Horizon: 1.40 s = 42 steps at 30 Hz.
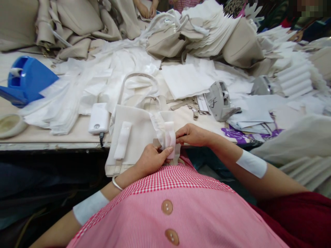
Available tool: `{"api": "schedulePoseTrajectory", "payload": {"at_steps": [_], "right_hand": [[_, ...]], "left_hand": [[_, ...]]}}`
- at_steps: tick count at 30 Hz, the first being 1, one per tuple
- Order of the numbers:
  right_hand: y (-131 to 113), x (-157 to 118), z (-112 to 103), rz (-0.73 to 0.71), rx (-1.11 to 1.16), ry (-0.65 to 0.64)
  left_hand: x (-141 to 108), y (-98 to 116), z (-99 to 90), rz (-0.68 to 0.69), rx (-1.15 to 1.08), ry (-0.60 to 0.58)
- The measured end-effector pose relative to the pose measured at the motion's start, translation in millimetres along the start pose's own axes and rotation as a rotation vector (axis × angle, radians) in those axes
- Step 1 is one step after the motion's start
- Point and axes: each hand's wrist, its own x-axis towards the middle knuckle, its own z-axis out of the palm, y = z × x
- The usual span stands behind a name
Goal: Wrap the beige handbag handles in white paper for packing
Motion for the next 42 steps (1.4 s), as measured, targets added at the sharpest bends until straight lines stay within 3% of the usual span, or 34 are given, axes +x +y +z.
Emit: {"api": "schedulePoseTrajectory", "payload": {"at_steps": [3,5,7,11,15,18,21,27,36,39,42], "right_hand": [[-6,-5,-3,0.006,0.001,-0.011],[-14,-18,-4,-0.012,-0.084,0.061],[-24,-34,-4,-0.092,-0.222,0.11],[-42,-55,1,-0.34,-0.562,0.027],[-60,-42,10,-0.486,-1.034,-0.058],[-77,-19,12,-0.603,-1.22,-0.132],[-92,8,7,-0.652,-1.202,-0.171],[-93,42,-3,-0.521,-1.09,-0.424],[-60,32,3,-0.555,-0.665,-0.079],[-59,31,3,-0.464,-0.631,-0.033],[-66,32,-1,-0.353,-0.65,-0.069]], "left_hand": [[-1,0,-0.3,0.013,-0.038,0.006],[-2,1,0.0,0.022,-0.077,0.016],[-2,1,0.7,0.029,-0.105,0.021],[0,-1,2.2,0.036,-0.151,-0.013],[3,-4,2.5,0.097,-0.033,0.027],[2,-1,1.6,0.19,0.161,0.092],[-1,3,0.9,0.207,0.27,0.124],[-6,2,0.8,0.182,0.35,0.131],[-2,4,2.3,0.263,0.14,0.081],[1,7,6.1,0.192,0.18,0.072],[3,6,8.5,0.158,0.184,0.086]]}}
